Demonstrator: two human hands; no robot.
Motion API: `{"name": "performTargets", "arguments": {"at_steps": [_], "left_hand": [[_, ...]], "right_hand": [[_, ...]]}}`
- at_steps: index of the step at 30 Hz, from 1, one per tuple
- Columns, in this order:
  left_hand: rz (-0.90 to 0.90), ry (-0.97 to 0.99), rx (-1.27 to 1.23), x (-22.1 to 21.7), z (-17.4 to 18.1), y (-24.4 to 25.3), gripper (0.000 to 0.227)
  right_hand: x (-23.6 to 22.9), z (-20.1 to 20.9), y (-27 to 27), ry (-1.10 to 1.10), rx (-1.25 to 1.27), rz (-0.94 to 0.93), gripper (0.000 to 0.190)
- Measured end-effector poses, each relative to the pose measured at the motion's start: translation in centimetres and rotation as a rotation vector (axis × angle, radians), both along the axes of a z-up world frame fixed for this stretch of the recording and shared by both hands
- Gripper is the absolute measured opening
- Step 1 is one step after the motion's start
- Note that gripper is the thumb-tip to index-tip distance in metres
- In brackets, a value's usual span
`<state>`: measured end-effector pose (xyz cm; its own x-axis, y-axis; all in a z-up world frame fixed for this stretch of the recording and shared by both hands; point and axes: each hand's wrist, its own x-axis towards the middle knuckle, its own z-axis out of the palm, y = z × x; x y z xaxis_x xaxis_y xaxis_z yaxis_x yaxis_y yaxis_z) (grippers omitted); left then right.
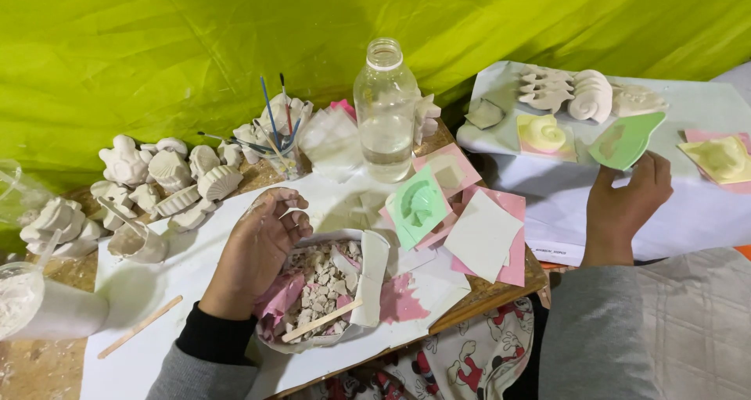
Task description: The person is removing plaster figurines from silicone molds and cleaning them using a small wooden stick.
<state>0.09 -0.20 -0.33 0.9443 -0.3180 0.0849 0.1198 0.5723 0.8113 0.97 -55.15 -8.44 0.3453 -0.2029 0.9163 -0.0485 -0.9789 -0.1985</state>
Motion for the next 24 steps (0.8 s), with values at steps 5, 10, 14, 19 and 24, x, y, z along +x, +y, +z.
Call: {"name": "performTargets", "arguments": {"at_steps": [5, 10, 14, 19, 24], "left_hand": [[0.0, 0.002, 0.025, -0.2, 0.3, -0.1, 0.025], [-0.002, 0.02, 0.035, -0.2, 0.3, -0.2, 0.026], [0.004, 0.026, 0.033, -0.2, 0.2, -0.1, 0.025], [-0.007, 0.002, 0.042, -0.1, 0.0, 0.0, 0.026], [0.001, -0.001, 0.013, -0.1, 0.2, -0.2, 0.024]], "right_hand": [[-0.2, 0.8, 0.9, 0.062, 0.105, 0.054, 0.027], [0.2, -0.2, 0.7, 0.095, 0.16, -0.06, 0.037], [0.5, -0.8, 1.1, 0.019, 0.345, -0.202, 0.022], [0.6, -1.3, 1.0, -0.041, 0.353, -0.279, 0.04], [-0.6, -2.1, 0.8, -0.014, 0.473, -0.17, 0.042]]}}
